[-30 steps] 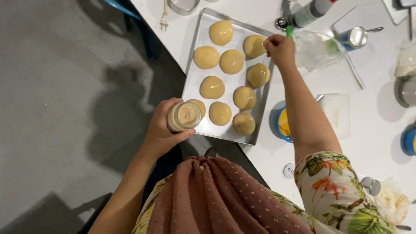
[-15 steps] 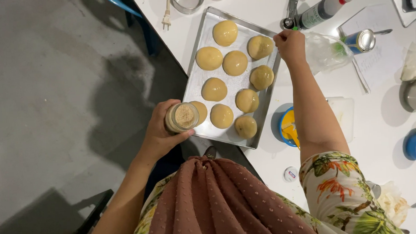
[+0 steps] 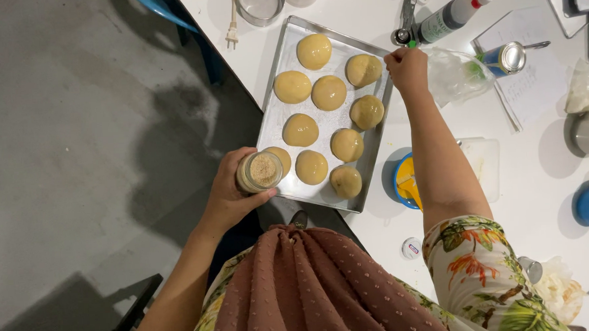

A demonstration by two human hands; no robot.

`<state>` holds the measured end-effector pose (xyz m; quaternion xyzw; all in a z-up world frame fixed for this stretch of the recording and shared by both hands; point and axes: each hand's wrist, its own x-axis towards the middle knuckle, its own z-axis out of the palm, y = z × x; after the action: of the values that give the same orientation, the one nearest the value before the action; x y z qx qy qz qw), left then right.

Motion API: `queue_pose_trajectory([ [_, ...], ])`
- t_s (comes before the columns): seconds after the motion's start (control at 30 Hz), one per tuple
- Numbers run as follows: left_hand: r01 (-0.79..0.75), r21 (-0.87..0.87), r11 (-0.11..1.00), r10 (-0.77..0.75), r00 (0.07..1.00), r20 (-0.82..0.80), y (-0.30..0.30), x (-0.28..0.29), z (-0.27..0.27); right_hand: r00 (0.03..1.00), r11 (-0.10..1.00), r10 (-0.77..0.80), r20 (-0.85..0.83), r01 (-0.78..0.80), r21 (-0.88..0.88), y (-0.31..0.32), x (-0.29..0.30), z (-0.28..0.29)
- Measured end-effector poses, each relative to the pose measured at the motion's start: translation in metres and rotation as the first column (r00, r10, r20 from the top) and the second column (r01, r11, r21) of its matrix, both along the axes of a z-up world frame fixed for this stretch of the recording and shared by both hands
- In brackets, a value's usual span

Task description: Apply egg wash to bun dough on a tray and sprinkle with sesame seeds.

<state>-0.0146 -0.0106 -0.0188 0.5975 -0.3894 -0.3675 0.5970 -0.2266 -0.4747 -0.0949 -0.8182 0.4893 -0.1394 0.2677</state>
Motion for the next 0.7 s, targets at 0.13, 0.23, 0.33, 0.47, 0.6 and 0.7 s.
queue_pose_trajectory([
  [0.13,0.009,0.049,0.999,-0.008,0.999,-0.034,-0.001,0.004,0.000,0.999,0.999,-0.037,0.036,0.036,0.038,0.010,0.010,0.009],
  [0.23,0.008,0.028,1.000,-0.007,1.000,-0.029,-0.002,0.007,0.000,0.984,0.988,-0.073,0.162,0.048,0.149,0.017,0.030,0.011],
  [0.33,0.000,0.055,0.998,0.002,1.000,-0.031,-0.004,0.011,0.000,0.970,0.977,-0.029,0.241,-0.023,0.214,0.027,0.060,0.004],
  [0.47,-0.012,0.042,0.999,0.012,1.000,-0.017,-0.001,0.018,-0.007,0.984,0.974,0.090,0.151,-0.119,0.193,0.052,0.102,0.007],
  [0.6,-0.034,0.015,0.999,0.034,0.999,0.031,0.003,0.028,-0.009,0.985,0.983,0.170,-0.030,-0.167,0.075,0.057,0.123,0.000],
  [0.7,-0.045,0.039,0.998,0.043,0.998,0.045,0.003,0.035,-0.009,0.974,0.974,0.224,-0.031,-0.224,-0.013,0.050,0.128,-0.014],
])
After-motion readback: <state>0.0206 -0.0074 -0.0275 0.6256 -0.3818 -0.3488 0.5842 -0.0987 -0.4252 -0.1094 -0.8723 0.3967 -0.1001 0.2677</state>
